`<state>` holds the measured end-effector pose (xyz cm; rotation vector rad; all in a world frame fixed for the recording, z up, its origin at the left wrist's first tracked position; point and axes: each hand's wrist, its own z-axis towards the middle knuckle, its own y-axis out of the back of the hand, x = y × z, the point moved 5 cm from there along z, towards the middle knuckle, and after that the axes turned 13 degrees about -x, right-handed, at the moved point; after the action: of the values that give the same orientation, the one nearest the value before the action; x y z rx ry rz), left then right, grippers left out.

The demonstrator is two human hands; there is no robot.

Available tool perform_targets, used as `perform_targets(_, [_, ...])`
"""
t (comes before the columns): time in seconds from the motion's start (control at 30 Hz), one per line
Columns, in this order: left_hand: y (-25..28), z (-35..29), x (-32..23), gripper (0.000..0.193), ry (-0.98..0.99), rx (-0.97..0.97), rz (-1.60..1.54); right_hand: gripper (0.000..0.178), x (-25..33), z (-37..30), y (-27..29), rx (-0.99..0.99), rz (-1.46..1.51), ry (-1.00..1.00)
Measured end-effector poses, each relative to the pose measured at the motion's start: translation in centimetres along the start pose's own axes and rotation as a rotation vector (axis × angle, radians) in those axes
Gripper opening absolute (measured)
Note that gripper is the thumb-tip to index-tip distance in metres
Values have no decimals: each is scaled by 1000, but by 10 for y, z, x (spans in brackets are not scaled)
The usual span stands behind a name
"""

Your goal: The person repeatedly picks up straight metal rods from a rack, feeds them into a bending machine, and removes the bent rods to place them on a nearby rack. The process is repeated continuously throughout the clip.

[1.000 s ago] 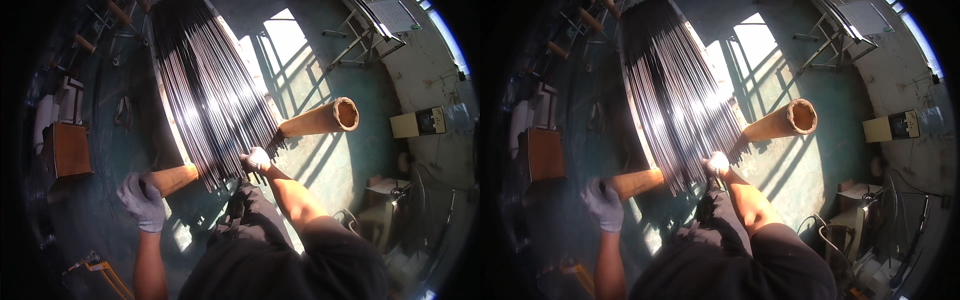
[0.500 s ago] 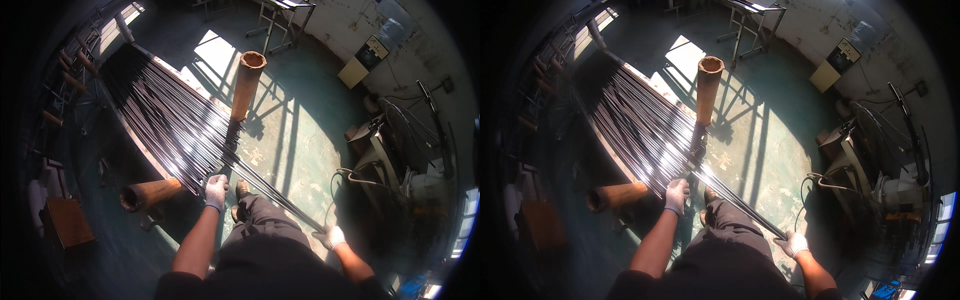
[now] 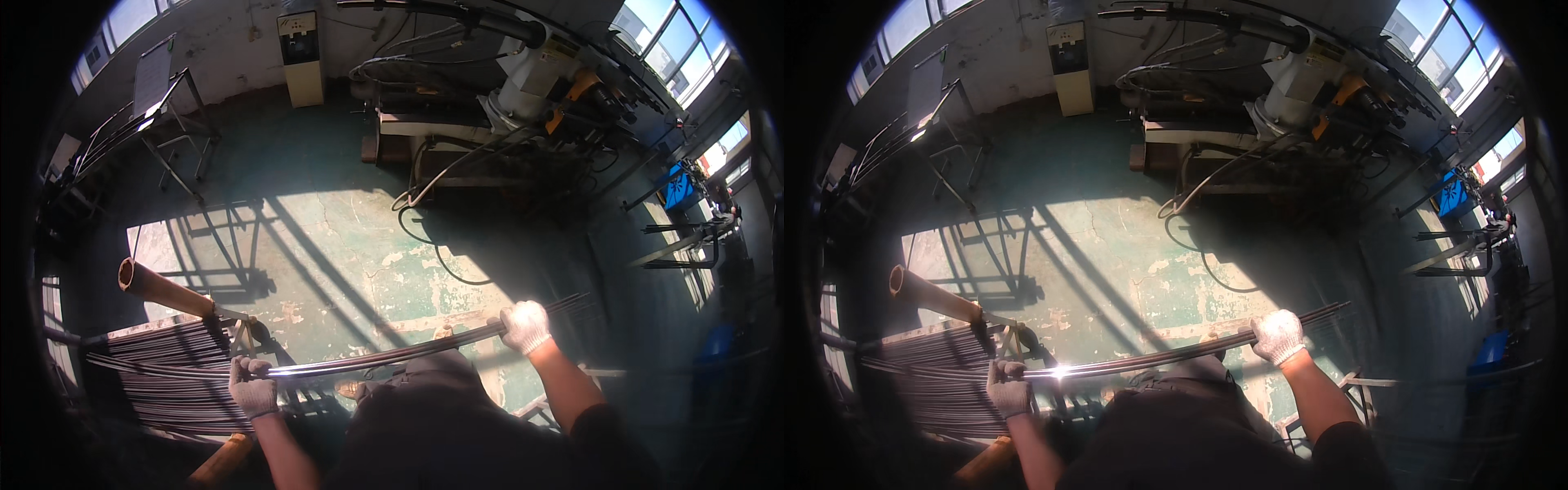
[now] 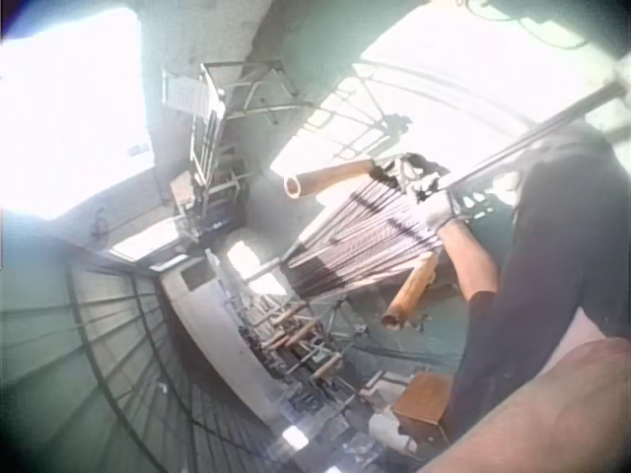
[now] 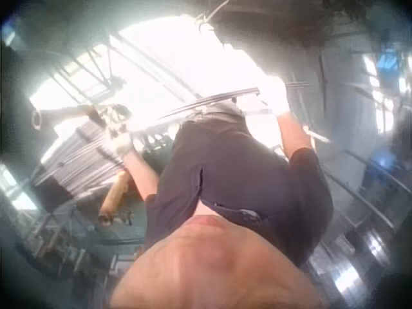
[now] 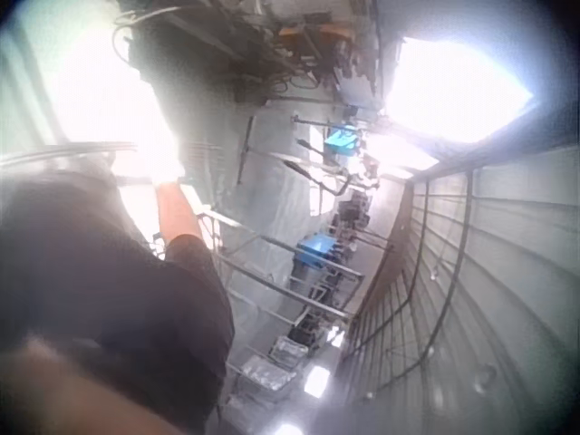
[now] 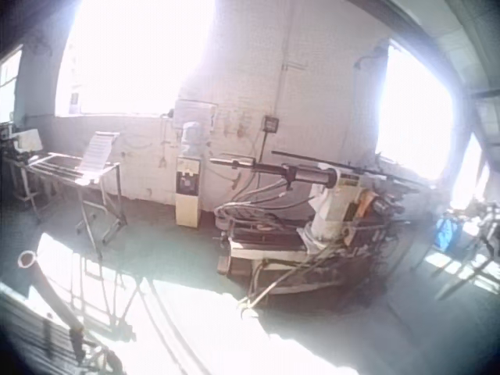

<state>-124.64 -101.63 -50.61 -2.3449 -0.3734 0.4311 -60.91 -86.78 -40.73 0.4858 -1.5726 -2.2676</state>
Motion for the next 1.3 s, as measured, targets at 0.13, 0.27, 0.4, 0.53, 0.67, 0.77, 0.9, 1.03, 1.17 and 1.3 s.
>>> perform_targets(0.13, [-129, -46, 67, 15, 0, 421, 83, 33, -171, -19, -13, -143, -60, -209])
perform_targets(0.27, [-237, -100, 145, 22, -932, 479, 1017, 35, -347, -50, 1, -392, -355, -711])
perform_targets(0.4, [-289, -119, 296, 20, -446, 407, 616, 69, -388, -57, -36, -862, 1190, -1826])
perform_targets(0.53, [-331, -134, 466, 7, -646, 726, 1159, 50, -325, 47, -51, -890, 2617, -1408])
perform_targets(0.67, [-382, -117, 538, 14, -868, 892, 1310, 9, -391, 78, -60, -975, 2372, -1491])
perform_targets(0.77, [-415, -70, 556, 38, -896, 874, 1105, 10, -479, 86, -79, -1005, 2223, -1499])
perform_targets(0.9, [-462, -3, 561, 44, -847, 977, 950, 14, -604, 109, -118, -1170, 2118, -1624])
perform_targets(1.03, [-500, 82, 629, 34, -425, 694, 561, 19, -716, 150, -126, -1176, 1924, -1609])
perform_targets(1.17, [-533, 128, 724, 28, -481, 632, 757, 17, -812, 192, -123, -1068, 1791, -1563])
perform_targets(1.3, [-556, 144, 807, 35, -443, 531, 967, 18, -893, 233, -130, -1104, 1901, -1492])
